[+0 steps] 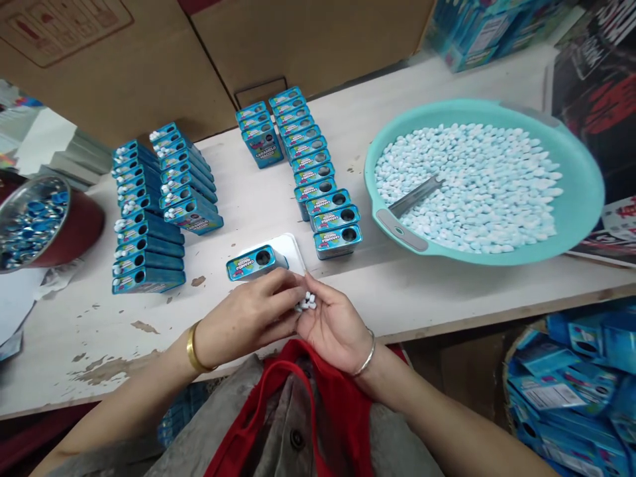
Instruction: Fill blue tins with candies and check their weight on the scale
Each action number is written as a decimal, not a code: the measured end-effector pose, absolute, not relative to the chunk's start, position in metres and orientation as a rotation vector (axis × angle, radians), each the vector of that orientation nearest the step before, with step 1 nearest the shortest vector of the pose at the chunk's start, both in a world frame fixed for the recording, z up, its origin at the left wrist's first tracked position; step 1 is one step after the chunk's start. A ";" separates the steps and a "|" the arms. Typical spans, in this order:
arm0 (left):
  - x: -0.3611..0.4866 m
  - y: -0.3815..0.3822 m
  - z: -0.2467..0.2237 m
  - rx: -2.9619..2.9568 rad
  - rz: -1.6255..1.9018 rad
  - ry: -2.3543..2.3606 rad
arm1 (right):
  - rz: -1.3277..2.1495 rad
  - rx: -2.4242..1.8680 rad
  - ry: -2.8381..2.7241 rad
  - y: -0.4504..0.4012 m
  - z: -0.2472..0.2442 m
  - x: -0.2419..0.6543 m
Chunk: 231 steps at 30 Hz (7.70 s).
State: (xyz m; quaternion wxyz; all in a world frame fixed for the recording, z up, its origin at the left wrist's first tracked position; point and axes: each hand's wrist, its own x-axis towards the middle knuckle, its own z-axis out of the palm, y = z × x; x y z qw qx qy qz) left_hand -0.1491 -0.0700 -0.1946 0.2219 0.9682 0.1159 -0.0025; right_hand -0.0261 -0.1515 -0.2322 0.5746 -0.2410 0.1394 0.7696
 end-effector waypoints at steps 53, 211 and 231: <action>-0.166 -0.025 -0.184 2.767 0.223 0.553 | 1.776 -0.750 0.247 -0.158 -0.233 -0.017; -0.143 -0.148 -0.240 2.647 0.034 -0.006 | 1.889 -1.168 0.260 -0.232 -0.273 -0.009; -0.201 -0.029 -0.188 2.783 -0.058 0.708 | 1.960 -0.940 -0.120 -0.175 -0.260 -0.038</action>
